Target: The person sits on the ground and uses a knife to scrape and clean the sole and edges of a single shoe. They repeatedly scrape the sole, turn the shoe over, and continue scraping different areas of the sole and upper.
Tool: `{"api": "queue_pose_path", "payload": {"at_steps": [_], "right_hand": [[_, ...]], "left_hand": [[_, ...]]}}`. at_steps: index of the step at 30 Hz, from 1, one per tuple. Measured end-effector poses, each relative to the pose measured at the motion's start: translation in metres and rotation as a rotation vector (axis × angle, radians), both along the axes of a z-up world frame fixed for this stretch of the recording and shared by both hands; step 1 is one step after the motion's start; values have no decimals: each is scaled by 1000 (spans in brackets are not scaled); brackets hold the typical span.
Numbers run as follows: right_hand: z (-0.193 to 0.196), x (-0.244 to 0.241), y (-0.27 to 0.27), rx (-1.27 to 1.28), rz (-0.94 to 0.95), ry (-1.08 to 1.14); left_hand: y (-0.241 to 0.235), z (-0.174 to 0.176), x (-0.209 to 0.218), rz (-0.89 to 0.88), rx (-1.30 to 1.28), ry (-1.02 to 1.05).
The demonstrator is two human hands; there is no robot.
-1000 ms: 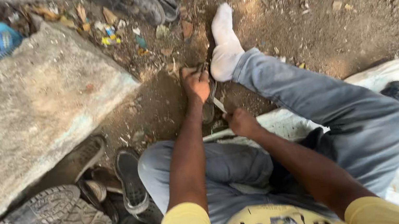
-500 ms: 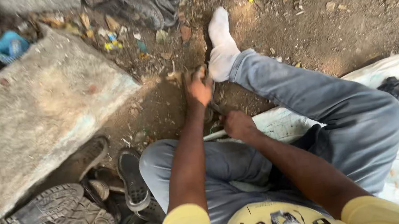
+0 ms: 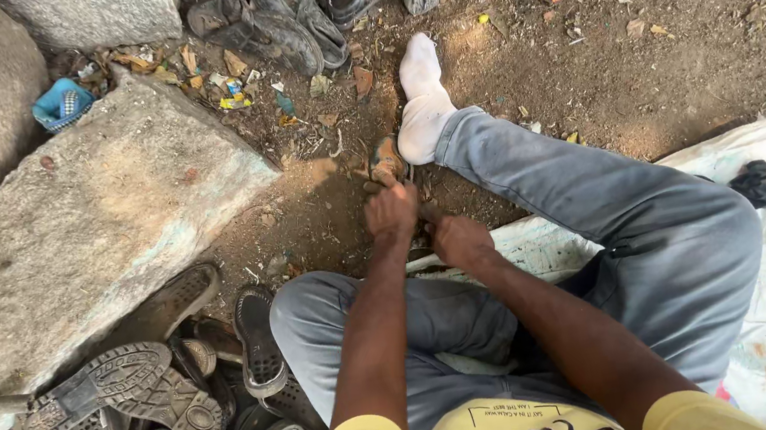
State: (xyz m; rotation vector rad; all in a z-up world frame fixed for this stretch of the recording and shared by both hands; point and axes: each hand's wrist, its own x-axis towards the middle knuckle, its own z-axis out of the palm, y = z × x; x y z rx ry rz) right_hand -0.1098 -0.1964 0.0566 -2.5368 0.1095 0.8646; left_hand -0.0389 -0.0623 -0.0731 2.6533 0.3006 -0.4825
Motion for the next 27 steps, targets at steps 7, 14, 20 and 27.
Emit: {"api": "queue_pose_path", "payload": {"at_steps": [7, 14, 20, 27], "right_hand": [[-64, 51, -52, -47, 126, -115], [-56, 42, -34, -49, 132, -75], [15, 24, -16, -179, 162, 144], [4, 11, -25, -146, 238, 55]], "left_hand": [[-38, -28, 25, -52, 173, -81], [5, 7, 20, -67, -35, -255], [12, 56, 26, -23, -157, 42], [24, 55, 23, 12, -235, -16]]}}
